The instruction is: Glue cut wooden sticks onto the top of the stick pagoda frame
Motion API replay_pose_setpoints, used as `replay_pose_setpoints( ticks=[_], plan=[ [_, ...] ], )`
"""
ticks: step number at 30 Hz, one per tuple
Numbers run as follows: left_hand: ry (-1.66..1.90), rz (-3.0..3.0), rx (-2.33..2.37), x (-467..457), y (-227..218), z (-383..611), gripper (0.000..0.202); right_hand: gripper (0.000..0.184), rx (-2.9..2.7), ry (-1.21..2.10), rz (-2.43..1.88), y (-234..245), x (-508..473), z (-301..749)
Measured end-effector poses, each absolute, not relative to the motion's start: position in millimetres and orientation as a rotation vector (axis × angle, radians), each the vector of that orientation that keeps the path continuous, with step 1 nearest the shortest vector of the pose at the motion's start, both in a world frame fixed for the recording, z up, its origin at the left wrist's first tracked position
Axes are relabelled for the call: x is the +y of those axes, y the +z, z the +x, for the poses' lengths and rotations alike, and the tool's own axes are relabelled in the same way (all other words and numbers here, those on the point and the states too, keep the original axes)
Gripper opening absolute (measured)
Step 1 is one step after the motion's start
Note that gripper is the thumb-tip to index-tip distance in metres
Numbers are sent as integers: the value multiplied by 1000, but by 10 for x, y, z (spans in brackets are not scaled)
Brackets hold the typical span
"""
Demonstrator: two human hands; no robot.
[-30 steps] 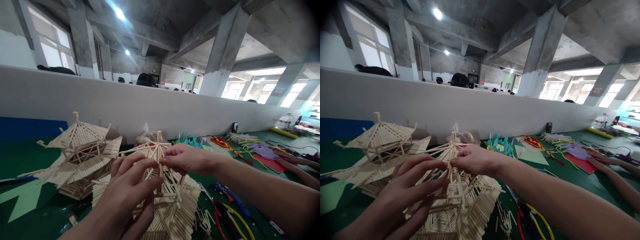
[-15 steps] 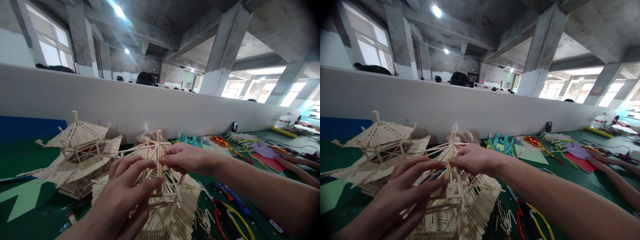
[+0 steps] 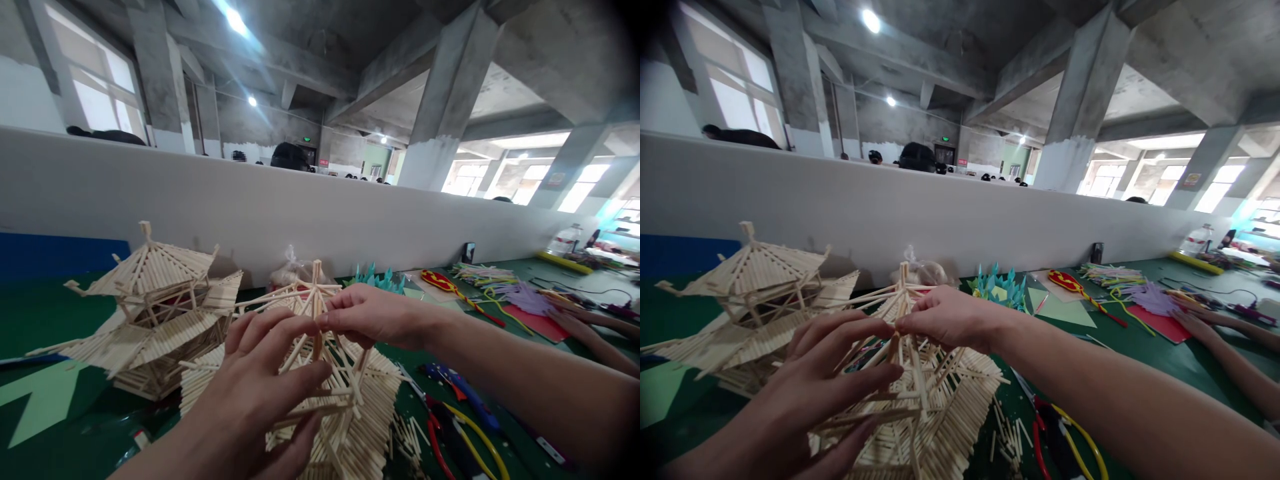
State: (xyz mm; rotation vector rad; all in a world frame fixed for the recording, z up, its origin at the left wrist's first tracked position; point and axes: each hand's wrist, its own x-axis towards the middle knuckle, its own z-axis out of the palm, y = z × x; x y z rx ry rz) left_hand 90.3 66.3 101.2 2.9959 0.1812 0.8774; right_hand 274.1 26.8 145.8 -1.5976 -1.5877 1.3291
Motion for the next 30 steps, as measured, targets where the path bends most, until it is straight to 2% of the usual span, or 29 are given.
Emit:
replay_pose_setpoints(
  ticks=[4, 15, 24, 30],
  plan=[
    [959, 3022, 248, 689, 967, 952, 24, 33, -1632, 1339, -1555, 1446, 266, 2769],
    [1001, 3025, 230, 701, 934, 944, 25, 38, -1749, 1227, -1603, 1470, 262, 2748],
    [1037, 3021, 197, 726, 900, 961, 24, 30, -1732, 1256, -1586, 1463, 268, 2754],
    [1191, 2923, 230, 692, 876, 994, 23, 28, -1714, 1274, -1567, 1452, 274, 2757]
  ],
)
